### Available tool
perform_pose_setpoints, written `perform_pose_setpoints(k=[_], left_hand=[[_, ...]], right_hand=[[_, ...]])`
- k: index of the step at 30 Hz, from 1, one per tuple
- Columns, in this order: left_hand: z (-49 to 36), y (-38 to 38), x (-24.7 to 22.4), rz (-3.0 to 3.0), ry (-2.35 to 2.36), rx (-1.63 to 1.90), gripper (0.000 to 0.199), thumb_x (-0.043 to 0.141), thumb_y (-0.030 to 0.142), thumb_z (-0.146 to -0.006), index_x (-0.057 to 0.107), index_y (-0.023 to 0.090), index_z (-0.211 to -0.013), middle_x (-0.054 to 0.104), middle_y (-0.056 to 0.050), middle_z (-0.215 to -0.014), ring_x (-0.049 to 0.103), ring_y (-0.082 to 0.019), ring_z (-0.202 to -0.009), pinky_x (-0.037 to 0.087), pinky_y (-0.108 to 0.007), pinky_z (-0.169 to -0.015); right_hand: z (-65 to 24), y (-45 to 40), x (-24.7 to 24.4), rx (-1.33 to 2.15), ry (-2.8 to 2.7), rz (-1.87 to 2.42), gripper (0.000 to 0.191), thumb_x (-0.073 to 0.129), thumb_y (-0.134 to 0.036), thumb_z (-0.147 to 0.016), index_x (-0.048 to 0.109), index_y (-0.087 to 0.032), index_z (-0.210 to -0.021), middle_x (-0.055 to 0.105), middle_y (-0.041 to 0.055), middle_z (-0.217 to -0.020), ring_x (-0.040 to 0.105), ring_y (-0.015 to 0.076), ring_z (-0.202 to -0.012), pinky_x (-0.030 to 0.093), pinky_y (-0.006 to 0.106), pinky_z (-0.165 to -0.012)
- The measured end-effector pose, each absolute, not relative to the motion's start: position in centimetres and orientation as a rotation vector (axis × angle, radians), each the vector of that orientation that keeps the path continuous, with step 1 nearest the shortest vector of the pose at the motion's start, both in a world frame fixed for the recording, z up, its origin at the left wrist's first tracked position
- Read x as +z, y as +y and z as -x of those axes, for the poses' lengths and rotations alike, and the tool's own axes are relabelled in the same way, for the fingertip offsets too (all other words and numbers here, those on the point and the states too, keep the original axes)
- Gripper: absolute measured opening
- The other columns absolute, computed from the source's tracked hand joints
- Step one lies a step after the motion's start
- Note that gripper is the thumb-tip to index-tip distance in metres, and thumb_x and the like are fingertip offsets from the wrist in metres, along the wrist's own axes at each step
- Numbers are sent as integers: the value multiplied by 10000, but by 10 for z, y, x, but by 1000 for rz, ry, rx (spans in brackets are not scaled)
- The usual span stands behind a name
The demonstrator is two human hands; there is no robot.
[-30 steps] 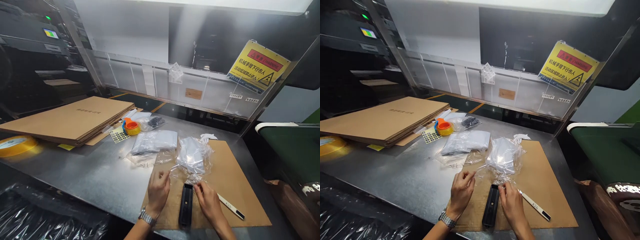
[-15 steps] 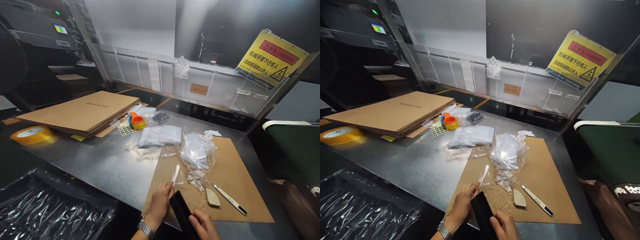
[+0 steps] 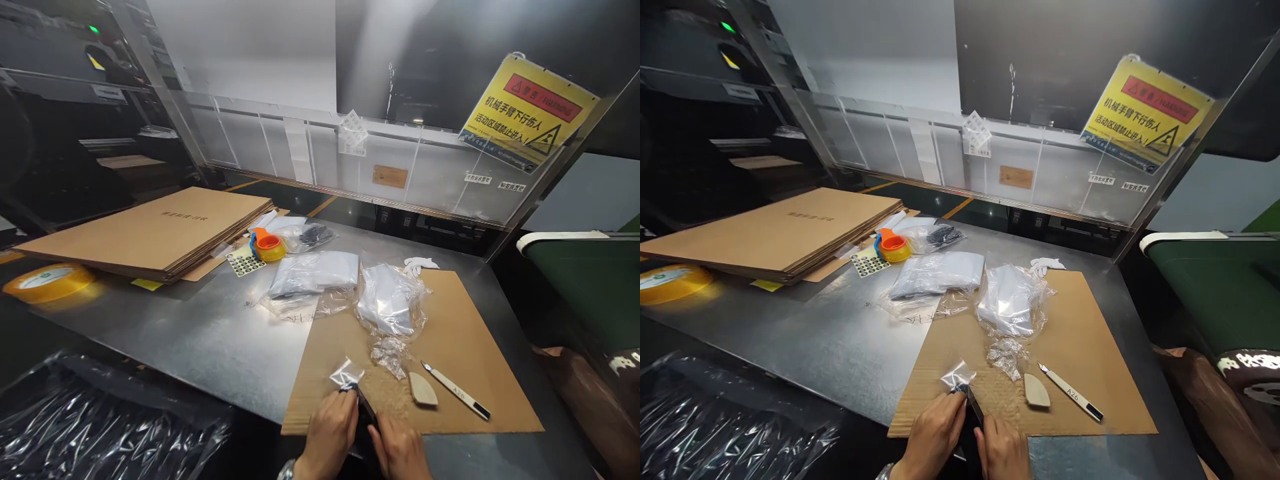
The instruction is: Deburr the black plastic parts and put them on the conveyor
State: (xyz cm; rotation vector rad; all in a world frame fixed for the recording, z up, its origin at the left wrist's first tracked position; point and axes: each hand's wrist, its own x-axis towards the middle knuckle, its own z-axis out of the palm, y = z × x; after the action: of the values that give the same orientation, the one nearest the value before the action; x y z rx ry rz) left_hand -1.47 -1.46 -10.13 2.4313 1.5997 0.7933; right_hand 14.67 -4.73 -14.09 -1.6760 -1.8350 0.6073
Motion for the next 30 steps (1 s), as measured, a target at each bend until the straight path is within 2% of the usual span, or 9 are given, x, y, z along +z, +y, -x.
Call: perform_pose_setpoints(k=[4,8,14,16,19,21,24,27,30], left_hand=[[19,-13,-95,-2580,1472,831,241,384,147,-871,558,218,-719,622,-10,-627,594,-169,-562,417,-262,-505],[26,-9,-86,-2608,1495,899,231,350,124,-887,562,184,-818,632,-31,-645,608,-170,-562,425,-263,-491],[18,-20,-71,-2752,1257,984,237,349,157,-890,578,189,-837,610,-17,-596,584,-153,-527,435,-262,-498],[22,-16,-63,-2724,1304,999,221,354,154,-894,573,182,-896,623,-21,-626,597,-155,-555,445,-261,-518],[31,-8,-55,-2658,1432,1011,216,352,150,-900,550,166,-985,643,-39,-680,616,-165,-592,452,-264,-528],[33,-6,-54,-2707,1335,1000,214,359,143,-893,546,171,-993,638,-29,-666,608,-164,-576,444,-263,-509],[24,-12,-57,-2805,1132,923,217,378,113,-864,556,159,-978,627,-21,-643,588,-166,-553,438,-273,-494],[10,-18,-60,-2813,1148,810,193,406,93,-826,584,159,-859,623,-30,-628,573,-180,-540,429,-295,-480],[3,-18,-58,-2798,1171,727,172,443,81,-774,576,187,-751,623,-23,-615,565,-184,-536,415,-298,-474]], right_hand=[[-149,-35,-136,713,-1760,1650,383,339,-527,-885,572,-225,-857,621,38,-564,598,203,-512,394,274,-483],[-150,-26,-130,823,-1646,1655,384,302,-499,-909,530,-192,-940,518,-33,-430,504,154,-376,318,229,-374],[-136,-32,-113,829,-1644,1608,493,449,-476,-833,487,-171,-1218,594,28,-568,563,205,-488,395,295,-503],[-136,-31,-108,918,-1625,1554,491,449,-514,-826,500,-194,-1195,587,14,-570,549,180,-468,402,275,-480],[-140,-24,-106,1067,-1558,1516,466,318,-555,-873,501,-199,-1111,535,-31,-511,473,127,-373,360,218,-374],[-142,-21,-107,1080,-1541,1535,478,286,-550,-880,492,-186,-1111,520,-36,-492,457,124,-353,351,214,-353],[-140,-24,-109,950,-1601,1612,523,455,-479,-819,471,-152,-1227,551,-1,-494,529,179,-419,407,272,-432],[-136,-30,-105,581,-1921,1781,567,492,-306,-788,427,-108,-1316,617,60,-525,593,242,-470,424,324,-491],[-138,-30,-95,384,-2119,1847,429,463,-231,-791,550,-143,-1201,647,87,-553,618,258,-494,387,309,-471]])
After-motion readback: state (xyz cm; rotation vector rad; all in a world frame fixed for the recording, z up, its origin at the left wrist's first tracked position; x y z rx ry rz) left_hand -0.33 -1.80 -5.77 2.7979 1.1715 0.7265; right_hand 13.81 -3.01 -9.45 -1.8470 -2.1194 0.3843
